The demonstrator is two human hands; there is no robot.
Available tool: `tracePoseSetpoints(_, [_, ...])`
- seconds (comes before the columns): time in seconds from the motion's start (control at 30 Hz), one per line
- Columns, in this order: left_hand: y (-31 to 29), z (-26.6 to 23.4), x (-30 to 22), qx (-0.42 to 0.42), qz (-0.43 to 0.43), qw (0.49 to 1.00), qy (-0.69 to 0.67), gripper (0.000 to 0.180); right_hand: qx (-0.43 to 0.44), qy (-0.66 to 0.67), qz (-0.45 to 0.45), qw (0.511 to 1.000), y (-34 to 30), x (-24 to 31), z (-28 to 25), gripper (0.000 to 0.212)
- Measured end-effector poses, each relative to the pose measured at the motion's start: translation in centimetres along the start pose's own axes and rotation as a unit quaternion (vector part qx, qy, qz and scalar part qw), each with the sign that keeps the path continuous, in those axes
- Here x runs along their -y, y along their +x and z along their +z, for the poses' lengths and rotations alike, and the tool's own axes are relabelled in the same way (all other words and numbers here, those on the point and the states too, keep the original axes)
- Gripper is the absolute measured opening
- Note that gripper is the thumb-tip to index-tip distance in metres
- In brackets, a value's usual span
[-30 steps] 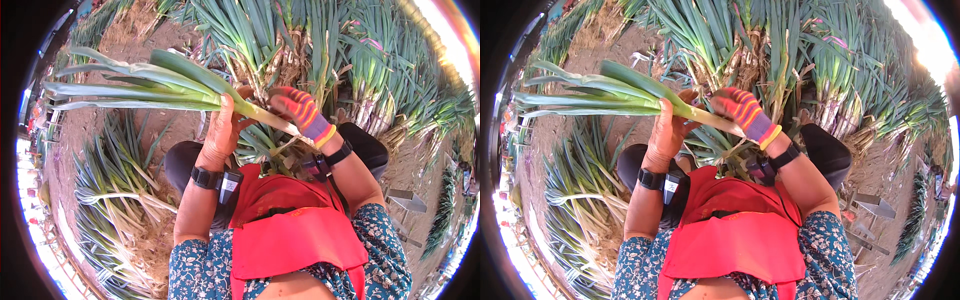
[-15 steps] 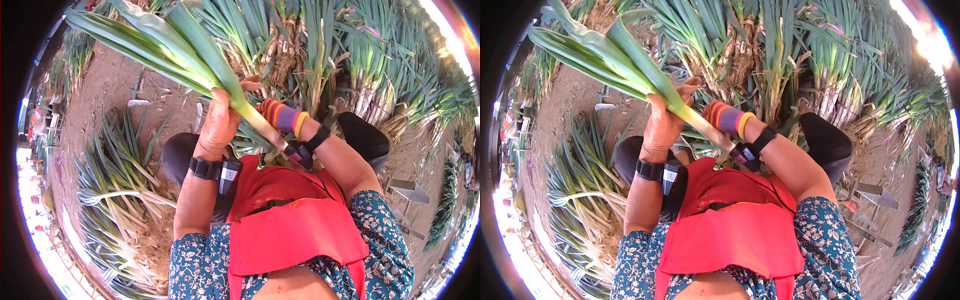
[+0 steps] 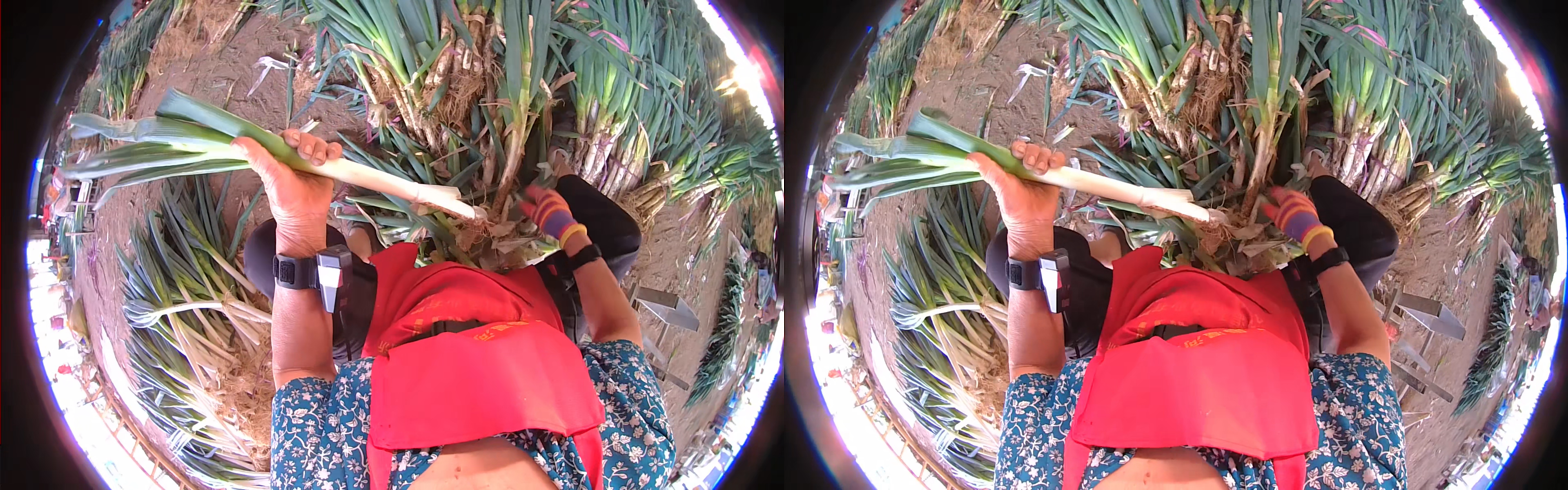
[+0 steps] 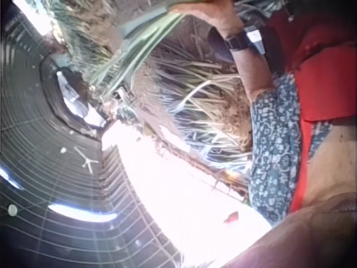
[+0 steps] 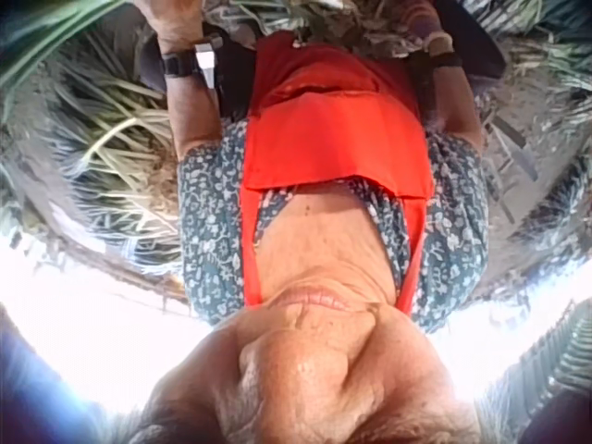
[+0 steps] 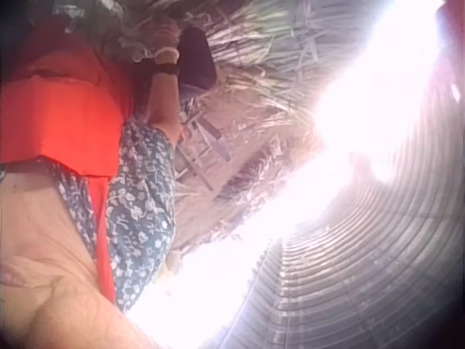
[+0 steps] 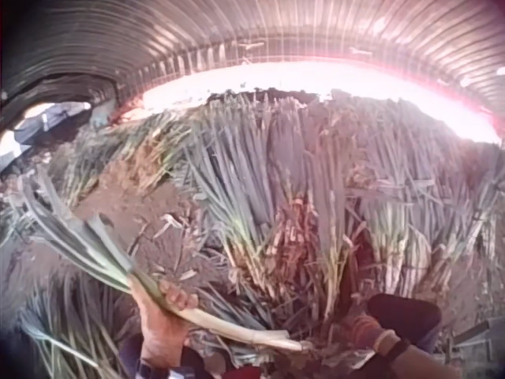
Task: The person pulls a green onion from a pile, peels away the outer layers by hand, and places the cleaned onion onto a separate pile, repeating the process for a second onion.
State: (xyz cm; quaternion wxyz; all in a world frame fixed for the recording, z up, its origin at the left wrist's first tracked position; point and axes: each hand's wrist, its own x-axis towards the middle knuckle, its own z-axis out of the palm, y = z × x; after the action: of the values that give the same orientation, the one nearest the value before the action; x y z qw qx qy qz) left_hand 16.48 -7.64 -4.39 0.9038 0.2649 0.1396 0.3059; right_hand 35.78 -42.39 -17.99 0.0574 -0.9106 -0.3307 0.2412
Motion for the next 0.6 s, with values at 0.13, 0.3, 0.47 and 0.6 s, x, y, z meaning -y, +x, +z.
tracePoseSetpoints(0.13, [0.1,-0.7,0.0,0.014,-0.016,1.000,-0.008,0.067,0.003,0.298,-0.321,0.899,0.5,9.9,-5.1,0.064])
tracePoseSetpoints(0.3, [1.3,1.6,-1.6,0.058,0.040,0.997,0.002,0.054,0.240,0.533,-0.271,0.764,-0.1,17.3,-6.9,0.047])
tracePoseSetpoints(0.47, [1.7,2.5,-1.8,0.057,-0.030,0.998,0.023,0.026,0.200,0.510,-0.332,0.768,0.4,21.5,-10.7,0.031])
tracePoseSetpoints(0.6, [2.6,1.2,-0.5,0.065,-0.083,0.994,0.031,0.030,0.131,0.410,-0.415,0.802,3.2,19.1,-7.5,0.027])
